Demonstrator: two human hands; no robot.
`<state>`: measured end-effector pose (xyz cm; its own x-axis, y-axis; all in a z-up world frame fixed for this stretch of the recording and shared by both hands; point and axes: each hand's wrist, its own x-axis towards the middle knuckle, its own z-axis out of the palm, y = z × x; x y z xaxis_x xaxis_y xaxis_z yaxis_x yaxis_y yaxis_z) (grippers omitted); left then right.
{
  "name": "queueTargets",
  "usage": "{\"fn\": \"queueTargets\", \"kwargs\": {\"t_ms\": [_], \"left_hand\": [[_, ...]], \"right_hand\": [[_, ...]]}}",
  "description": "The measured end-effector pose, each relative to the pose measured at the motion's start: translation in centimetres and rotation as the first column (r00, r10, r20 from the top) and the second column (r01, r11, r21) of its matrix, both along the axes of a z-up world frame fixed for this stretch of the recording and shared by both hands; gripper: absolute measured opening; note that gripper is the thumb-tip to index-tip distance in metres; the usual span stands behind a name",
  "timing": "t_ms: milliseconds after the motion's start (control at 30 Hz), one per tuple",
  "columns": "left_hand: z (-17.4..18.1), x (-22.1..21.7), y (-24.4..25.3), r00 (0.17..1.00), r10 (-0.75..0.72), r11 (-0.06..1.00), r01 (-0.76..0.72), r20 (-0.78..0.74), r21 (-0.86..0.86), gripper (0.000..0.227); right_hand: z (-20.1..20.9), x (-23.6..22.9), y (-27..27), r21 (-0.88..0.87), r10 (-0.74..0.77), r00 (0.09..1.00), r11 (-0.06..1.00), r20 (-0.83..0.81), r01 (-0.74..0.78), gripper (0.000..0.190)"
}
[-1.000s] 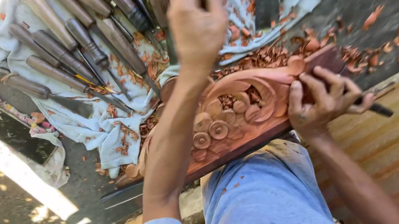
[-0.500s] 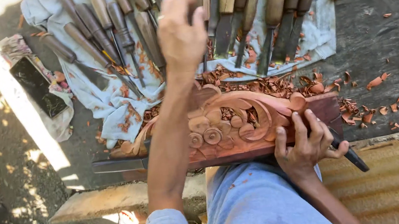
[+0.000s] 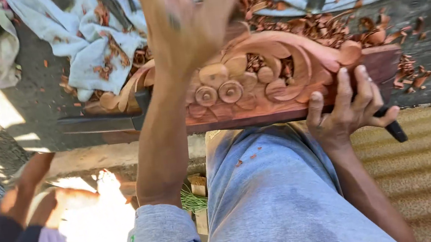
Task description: Intricately carving a floral design into a wood piece using chisels, a hammer, and a wooden mallet.
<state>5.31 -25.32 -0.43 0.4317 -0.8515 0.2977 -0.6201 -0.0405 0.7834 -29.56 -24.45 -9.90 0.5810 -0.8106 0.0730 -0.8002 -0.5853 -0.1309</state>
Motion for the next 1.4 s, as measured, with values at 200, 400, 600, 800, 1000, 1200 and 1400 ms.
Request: {"fn": "queueTargets", "kwargs": {"t_ms": [200, 400, 600, 800, 1000, 1200, 1400], "left_hand": [[0.7, -4.9, 8.2, 0.552, -0.136, 0.899, -0.280, -0.822, -0.337, 0.029], [-5.6, -8.8, 10.8, 0.463, 0.080, 0.873, -0.459, -0.883, -0.162, 0.053], [-7.4, -9.7, 9.9, 0.489, 0.092, 0.815, -0.537, -0.868, -0.216, 0.072], [-4.1, -8.7, 11.0, 0.622, 0.083, 0.928, -0.332, -0.779, -0.166, 0.068], [-2.4, -7.3, 11.2, 0.568, 0.119, 0.978, -0.209, -0.815, -0.003, 0.051], [-2.3, -6.9, 12.1, 0.616, 0.142, 0.990, -0.088, -0.775, 0.112, 0.039], [-3.3, -6.3, 11.9, 0.562, 0.112, 0.994, -0.058, -0.820, 0.096, 0.047]], "right_hand": [[0.9, 0.7, 0.5, 0.003, -0.031, 0.996, 1.000, 0.080, 0.031, 0.058], [4.4, 6.8, -3.8, 0.239, -0.085, 0.877, 0.971, 0.472, -0.034, 0.038], [4.5, 17.3, -8.5, 0.362, 0.166, 0.503, 0.512, 0.848, -0.779, 0.059], [0.4, 20.8, -7.7, 0.426, 0.068, 0.423, -0.053, 0.904, -0.903, 0.076], [-0.5, 21.6, -7.7, 0.405, 0.005, 0.411, -0.184, 0.912, -0.896, 0.092], [-1.0, 21.6, -7.4, 0.368, 0.040, 0.366, -0.121, 0.930, -0.922, 0.081], [-0.6, 21.6, -7.4, 0.332, 0.075, 0.327, -0.066, 0.942, -0.941, 0.077]]}}
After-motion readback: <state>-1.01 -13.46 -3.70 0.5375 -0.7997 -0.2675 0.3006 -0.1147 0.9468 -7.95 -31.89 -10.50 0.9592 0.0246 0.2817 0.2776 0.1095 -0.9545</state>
